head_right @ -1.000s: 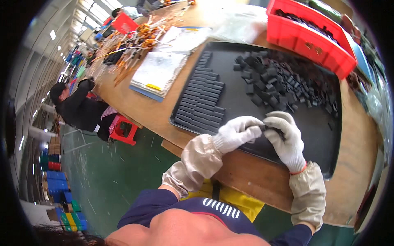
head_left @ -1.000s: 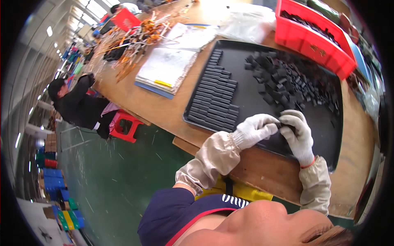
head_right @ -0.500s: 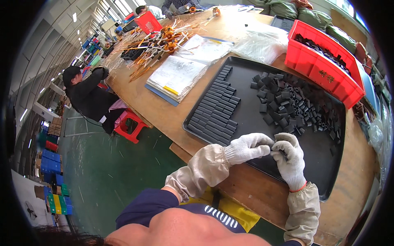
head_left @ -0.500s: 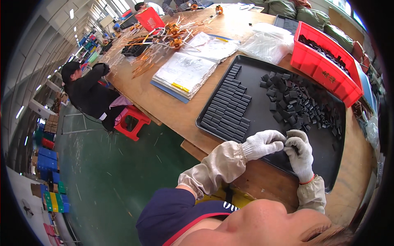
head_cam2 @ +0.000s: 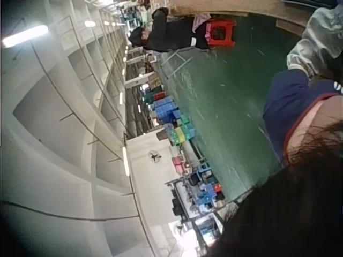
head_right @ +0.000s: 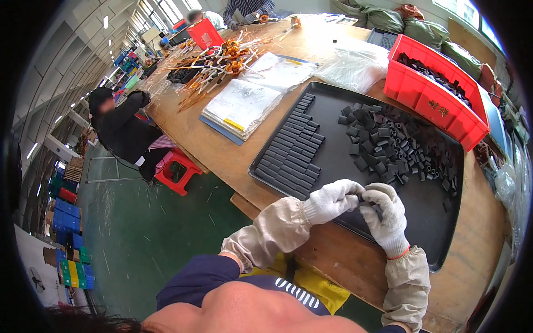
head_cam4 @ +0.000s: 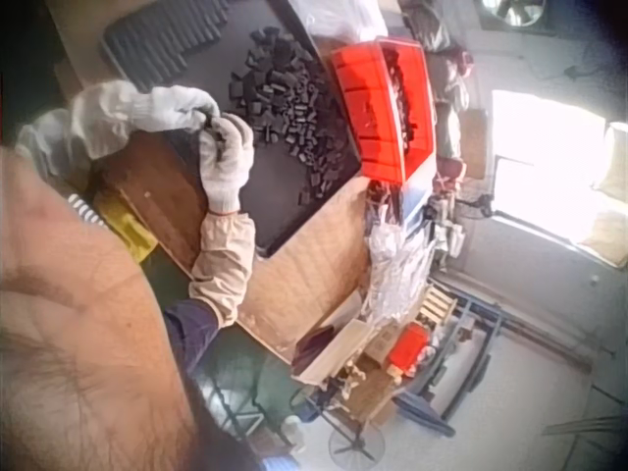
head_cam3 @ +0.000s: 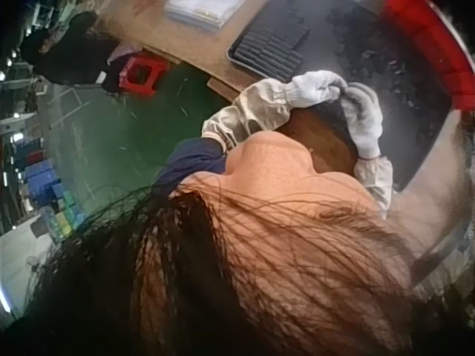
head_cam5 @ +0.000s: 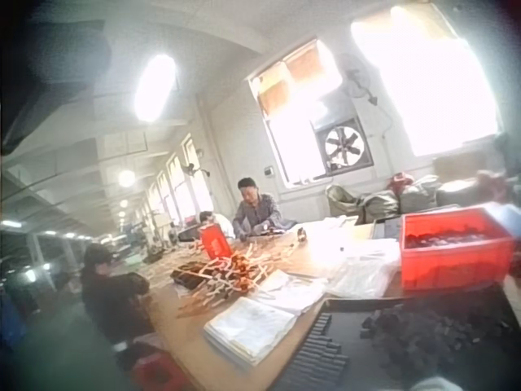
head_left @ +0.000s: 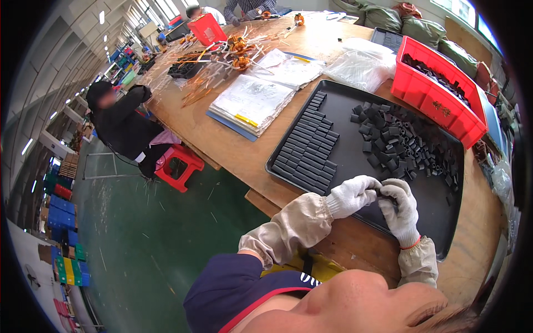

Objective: The person picks small black plastic components from a pile on a tray and inserts them into a larger black plastic base. The person works by hand, handling the parts one at a time and placing them into the base in a repetitive sequence.

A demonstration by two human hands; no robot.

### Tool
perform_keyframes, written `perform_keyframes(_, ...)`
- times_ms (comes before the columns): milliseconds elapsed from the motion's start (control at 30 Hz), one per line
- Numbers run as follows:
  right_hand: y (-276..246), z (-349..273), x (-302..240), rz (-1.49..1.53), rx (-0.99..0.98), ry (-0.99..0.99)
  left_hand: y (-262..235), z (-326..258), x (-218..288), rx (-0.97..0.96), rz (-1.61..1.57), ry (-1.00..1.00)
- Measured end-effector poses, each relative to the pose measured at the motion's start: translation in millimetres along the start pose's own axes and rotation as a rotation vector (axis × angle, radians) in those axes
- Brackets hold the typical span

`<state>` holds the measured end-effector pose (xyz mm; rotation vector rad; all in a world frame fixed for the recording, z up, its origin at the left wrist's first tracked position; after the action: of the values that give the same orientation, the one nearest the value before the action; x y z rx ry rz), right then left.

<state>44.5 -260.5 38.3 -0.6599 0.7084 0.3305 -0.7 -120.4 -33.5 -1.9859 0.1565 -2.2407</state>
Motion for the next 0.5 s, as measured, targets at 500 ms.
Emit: perform_keyframes(500, -7.0, -9.1, 10.6, -0.061, 0.009, 0.127, -148.6, -23.4, 59.8, 0.524, 0.936, 0.243)
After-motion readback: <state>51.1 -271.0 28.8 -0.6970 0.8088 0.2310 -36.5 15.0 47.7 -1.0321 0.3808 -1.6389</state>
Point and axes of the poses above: each hand's wrist, its own z-axis towards the middle knuckle, its own y-axis out of the palm, x = y × z, the point moved 8 cm from there along z, towards the middle knuckle, and after that the axes turned 1 degree about y, right-handed, at the moved point
